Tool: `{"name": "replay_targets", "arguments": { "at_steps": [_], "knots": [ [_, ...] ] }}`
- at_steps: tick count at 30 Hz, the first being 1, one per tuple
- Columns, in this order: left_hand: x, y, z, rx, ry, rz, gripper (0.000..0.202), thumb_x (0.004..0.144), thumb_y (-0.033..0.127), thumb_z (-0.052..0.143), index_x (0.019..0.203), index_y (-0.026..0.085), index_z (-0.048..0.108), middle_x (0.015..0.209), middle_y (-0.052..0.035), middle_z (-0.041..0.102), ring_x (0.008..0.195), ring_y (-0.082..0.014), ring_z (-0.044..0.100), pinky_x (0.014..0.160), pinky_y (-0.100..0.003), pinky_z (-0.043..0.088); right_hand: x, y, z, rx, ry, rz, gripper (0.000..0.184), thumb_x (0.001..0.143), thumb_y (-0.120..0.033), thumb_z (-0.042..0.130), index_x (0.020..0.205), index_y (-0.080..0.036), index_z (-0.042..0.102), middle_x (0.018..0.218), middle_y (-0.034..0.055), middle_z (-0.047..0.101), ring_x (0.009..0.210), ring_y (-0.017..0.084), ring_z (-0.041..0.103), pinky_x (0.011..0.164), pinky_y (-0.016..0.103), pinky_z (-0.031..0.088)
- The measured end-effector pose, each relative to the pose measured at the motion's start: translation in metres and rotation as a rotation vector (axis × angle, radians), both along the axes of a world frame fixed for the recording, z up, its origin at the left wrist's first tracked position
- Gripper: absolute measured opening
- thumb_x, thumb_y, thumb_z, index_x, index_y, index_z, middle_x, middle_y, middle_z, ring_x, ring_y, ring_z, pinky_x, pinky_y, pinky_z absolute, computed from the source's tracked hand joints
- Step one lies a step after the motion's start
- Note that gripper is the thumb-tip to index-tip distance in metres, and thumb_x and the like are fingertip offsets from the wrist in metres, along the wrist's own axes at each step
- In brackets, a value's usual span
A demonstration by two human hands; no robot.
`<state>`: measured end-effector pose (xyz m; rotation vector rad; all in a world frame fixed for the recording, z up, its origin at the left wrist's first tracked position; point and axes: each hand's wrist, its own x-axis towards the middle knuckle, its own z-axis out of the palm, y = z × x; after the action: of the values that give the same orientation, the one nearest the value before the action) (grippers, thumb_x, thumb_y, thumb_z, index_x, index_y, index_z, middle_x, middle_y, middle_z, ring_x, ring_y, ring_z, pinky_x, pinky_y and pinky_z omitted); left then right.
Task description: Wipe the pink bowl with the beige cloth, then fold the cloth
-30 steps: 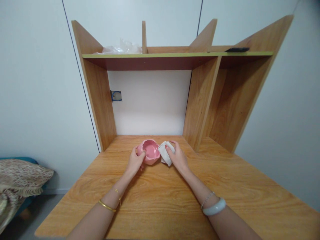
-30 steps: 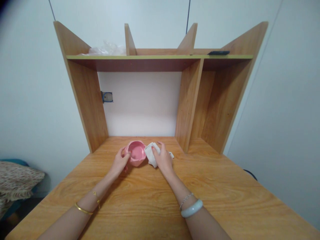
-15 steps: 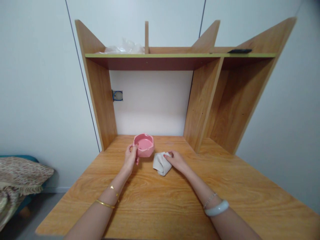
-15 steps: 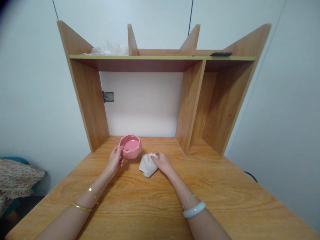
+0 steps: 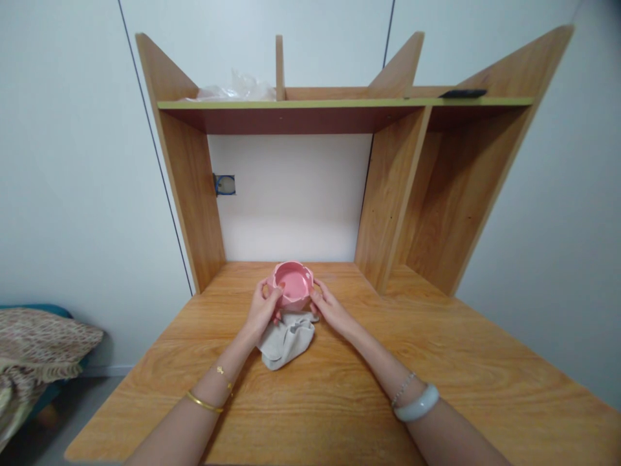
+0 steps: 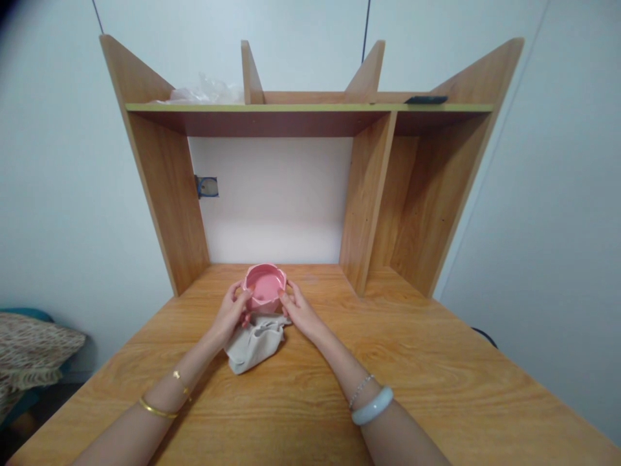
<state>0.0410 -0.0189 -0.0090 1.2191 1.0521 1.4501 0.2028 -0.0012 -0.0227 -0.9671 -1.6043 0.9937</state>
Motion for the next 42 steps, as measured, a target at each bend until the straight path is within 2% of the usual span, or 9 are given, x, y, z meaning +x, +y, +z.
{"name": "replay_targets", "arguments": {
  "at_steps": [6,11,13,16,19,23,27,35,42],
  "knots": [
    [0.009,-0.001,-0.001,0.036,0.075,-0.007,0.057,0.069,0.048,0.059,0.111,0.017,0.035,0.046,0.0114,0.043,0.026,-0.0025,0.033,0.028,-0.013,0.022,-0.001,-0.004,0.008,-0.105,0.014,-0.031,0.059,0.070,-0.043,0.049,0.118,-0.014,0.033,0.040,-0.0093,0.050,0.031,0.008,0.040,0.033,0.017,0.028],
    [0.011,-0.002,-0.006,0.089,0.154,-0.101,0.066,0.069,0.048,0.060,0.120,0.018,0.030,0.073,0.0022,0.056,0.030,-0.0006,0.037,0.030,-0.015,0.026,0.005,0.000,0.012,-0.167,-0.027,-0.134,0.049,0.069,-0.028,0.039,0.116,-0.013,0.040,0.034,-0.0087,0.048,0.028,0.009,0.042,0.031,0.016,0.031],
    [0.010,-0.003,-0.005,0.127,0.201,-0.115,0.062,0.072,0.047,0.057,0.121,0.020,0.032,0.088,-0.0031,0.055,0.034,-0.0006,0.041,0.032,-0.015,0.030,0.014,0.002,0.014,-0.185,-0.097,-0.202,0.041,0.070,-0.026,0.035,0.106,-0.014,0.050,0.033,-0.0074,0.048,0.028,0.009,0.043,0.031,0.016,0.031],
    [0.003,-0.002,-0.003,0.205,0.236,-0.001,0.050,0.074,0.044,0.055,0.116,0.021,0.042,0.100,-0.0047,0.051,0.041,-0.0003,0.044,0.036,-0.016,0.033,0.036,0.006,0.018,-0.194,-0.213,-0.352,0.032,0.072,-0.025,0.032,0.084,-0.013,0.059,0.033,-0.0040,0.048,0.028,0.009,0.042,0.031,0.017,0.030],
    [-0.007,0.004,-0.003,0.217,0.227,0.090,0.035,0.075,0.041,0.054,0.102,0.020,0.053,0.094,-0.0028,0.054,0.048,-0.0039,0.048,0.041,-0.016,0.036,0.061,0.012,0.022,-0.174,-0.265,-0.485,0.034,0.073,-0.023,0.031,0.085,-0.009,0.060,0.032,-0.0036,0.046,0.027,0.009,0.039,0.032,0.018,0.028],
    [-0.013,0.010,-0.006,0.251,0.250,0.145,0.018,0.075,0.034,0.055,0.082,0.019,0.062,0.086,-0.0034,0.059,0.077,-0.0144,0.057,0.060,-0.021,0.043,0.090,0.019,0.022,-0.131,-0.367,-0.656,0.039,0.073,-0.024,0.037,0.098,-0.006,0.059,0.030,-0.0029,0.046,0.035,0.014,0.047,0.040,0.021,0.034],
    [-0.011,0.010,-0.008,0.322,0.362,0.133,0.015,0.076,0.028,0.052,0.075,0.019,0.063,0.085,-0.0041,0.060,0.088,-0.0171,0.054,0.076,-0.026,0.040,0.109,0.022,0.018,-0.108,-0.484,-0.777,0.035,0.073,-0.025,0.040,0.088,-0.005,0.065,0.034,0.0021,0.051,0.048,0.018,0.056,0.051,0.024,0.038],
    [-0.008,0.004,-0.007,0.335,0.517,0.003,0.019,0.077,0.031,0.048,0.076,0.018,0.062,0.081,-0.0035,0.062,0.074,-0.0160,0.053,0.069,-0.025,0.039,0.117,0.027,0.006,-0.104,-0.631,-0.841,0.035,0.075,-0.025,0.037,0.061,-0.012,0.066,0.047,0.0091,0.060,0.056,0.019,0.059,0.054,0.024,0.038],
    [-0.008,-0.002,-0.005,0.365,0.678,-0.205,0.025,0.079,0.034,0.043,0.071,0.017,0.060,0.062,0.0010,0.057,0.056,-0.0112,0.046,0.052,-0.019,0.033,0.118,0.031,0.002,-0.139,-0.708,-0.880,0.037,0.078,-0.026,0.035,0.065,-0.011,0.066,0.055,0.0124,0.063,0.061,0.021,0.060,0.056,0.025,0.038]
  ]
}}
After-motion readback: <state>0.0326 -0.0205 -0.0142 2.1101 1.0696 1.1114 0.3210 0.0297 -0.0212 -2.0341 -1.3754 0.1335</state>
